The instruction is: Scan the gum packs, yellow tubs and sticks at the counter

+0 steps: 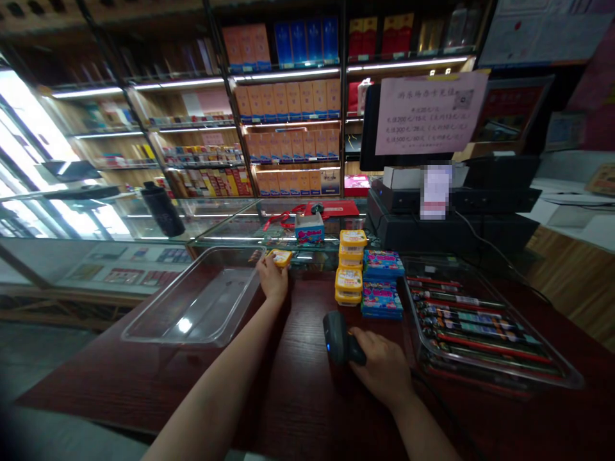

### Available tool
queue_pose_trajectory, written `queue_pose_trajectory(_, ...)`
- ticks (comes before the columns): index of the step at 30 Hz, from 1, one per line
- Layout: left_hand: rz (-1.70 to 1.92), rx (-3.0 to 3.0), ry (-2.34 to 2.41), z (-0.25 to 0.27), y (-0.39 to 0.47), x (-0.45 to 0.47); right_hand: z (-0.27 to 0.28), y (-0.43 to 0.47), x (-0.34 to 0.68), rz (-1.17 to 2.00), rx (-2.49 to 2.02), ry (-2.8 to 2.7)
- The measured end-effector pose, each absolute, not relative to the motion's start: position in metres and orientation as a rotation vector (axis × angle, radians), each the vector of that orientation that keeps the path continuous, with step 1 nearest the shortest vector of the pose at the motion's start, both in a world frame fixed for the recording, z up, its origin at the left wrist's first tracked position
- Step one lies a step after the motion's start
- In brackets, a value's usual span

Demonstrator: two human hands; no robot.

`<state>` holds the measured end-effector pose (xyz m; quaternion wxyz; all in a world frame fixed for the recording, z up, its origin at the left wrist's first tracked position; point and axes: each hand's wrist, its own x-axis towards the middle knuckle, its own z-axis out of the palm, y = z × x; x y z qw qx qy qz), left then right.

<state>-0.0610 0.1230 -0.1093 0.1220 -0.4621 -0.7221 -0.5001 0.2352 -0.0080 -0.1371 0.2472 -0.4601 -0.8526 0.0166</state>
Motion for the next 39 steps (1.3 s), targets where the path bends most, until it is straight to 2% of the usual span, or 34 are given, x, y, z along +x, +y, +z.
queue_pose_trajectory(16, -1.101, -1.351, -2.217, -0.114, 0.122, -0.066, -0.133, -0.009, 0.235, 0.119, -1.283, -2.350)
queue_pose_trajectory(24, -1.036, -1.391, -2.270, -0.115, 0.127, -0.070, -0.127, -0.010, 0.235, 0.122, -1.298, -2.388)
queue_pose_trajectory(33, -1.082, -1.396, -2.243, -0.119, 0.105, -0.068, -0.127, -0.010, 0.233, 0.144, -1.295, -2.369)
queue_pose_trajectory(39, -1.345, -1.501, -2.073, -0.125, 0.095, -0.064, -0.132, -0.010, 0.233, 0.126, -1.286, -2.350)
